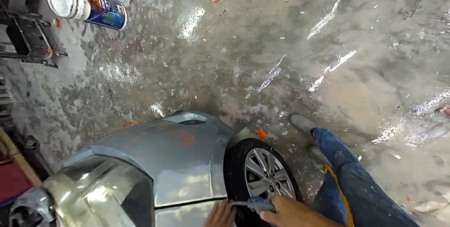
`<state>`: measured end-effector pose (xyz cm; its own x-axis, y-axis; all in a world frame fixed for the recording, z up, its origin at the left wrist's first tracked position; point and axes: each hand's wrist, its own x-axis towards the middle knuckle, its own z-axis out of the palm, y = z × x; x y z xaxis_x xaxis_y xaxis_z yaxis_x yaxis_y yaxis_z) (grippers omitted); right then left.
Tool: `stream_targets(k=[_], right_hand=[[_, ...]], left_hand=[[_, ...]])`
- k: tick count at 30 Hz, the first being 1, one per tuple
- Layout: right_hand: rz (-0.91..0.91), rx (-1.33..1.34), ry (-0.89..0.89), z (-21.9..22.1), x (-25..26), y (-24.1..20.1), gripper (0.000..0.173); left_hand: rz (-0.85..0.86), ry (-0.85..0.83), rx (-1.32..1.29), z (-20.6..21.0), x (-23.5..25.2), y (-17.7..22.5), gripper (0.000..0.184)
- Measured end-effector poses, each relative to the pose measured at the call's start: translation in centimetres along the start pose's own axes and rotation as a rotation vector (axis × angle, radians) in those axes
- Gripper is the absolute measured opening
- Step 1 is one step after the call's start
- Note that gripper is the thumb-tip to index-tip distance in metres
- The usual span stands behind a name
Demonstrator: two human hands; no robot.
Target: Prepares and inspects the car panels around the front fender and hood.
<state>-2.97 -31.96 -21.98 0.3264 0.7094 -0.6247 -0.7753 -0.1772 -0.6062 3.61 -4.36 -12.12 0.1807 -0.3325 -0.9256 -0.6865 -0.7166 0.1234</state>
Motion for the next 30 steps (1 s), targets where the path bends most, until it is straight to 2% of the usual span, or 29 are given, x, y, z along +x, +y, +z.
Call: stream_targets(k=[3, 8, 11, 13, 15, 19, 24, 30], right_hand=[[-0.027, 0.013, 0.057, 0.3, -0.1, 0.6, 0.061], [-0.062, -0.001, 0.100, 2.0, -1.3, 3.2, 0.058], [-0.048, 0.039, 0.210, 3.8, -1.7, 3.3, 0.059], [-0.057, 0.084, 0.231, 4.8, -1.2, 2.8, 0.060], [-0.056, 0.103, 0.206, 5.4, -0.6, 2.5, 0.061], [-0.015, 0.160, 0.140, 4.8, -0.7, 3.7, 0.061], [0.002, 0.005, -0.081, 3.6, -4.2, 7.3, 0.061], [0.023, -0.170, -0.218, 3.4, -9.3, 11.0, 0.061]], left_hand=[[0.041, -0.003, 0.105, -1.5, 1.2, -2.2, 0.063], [-0.054, 0.018, 0.195, 0.3, -0.2, 1.6, 0.089], [-0.024, 0.037, 0.216, 1.4, -1.1, 3.6, 0.088], [-0.041, 0.077, 0.221, 1.5, -1.0, 3.1, 0.084], [-0.104, 0.114, 0.225, 1.1, -0.3, 1.9, 0.080], [-0.219, -0.001, 0.314, 0.4, 0.5, 2.1, 0.087], [-0.086, 0.132, 0.344, 3.5, -2.7, 6.8, 0.075], [-0.019, 0.027, 0.216, 8.2, -5.6, 14.5, 0.071]])
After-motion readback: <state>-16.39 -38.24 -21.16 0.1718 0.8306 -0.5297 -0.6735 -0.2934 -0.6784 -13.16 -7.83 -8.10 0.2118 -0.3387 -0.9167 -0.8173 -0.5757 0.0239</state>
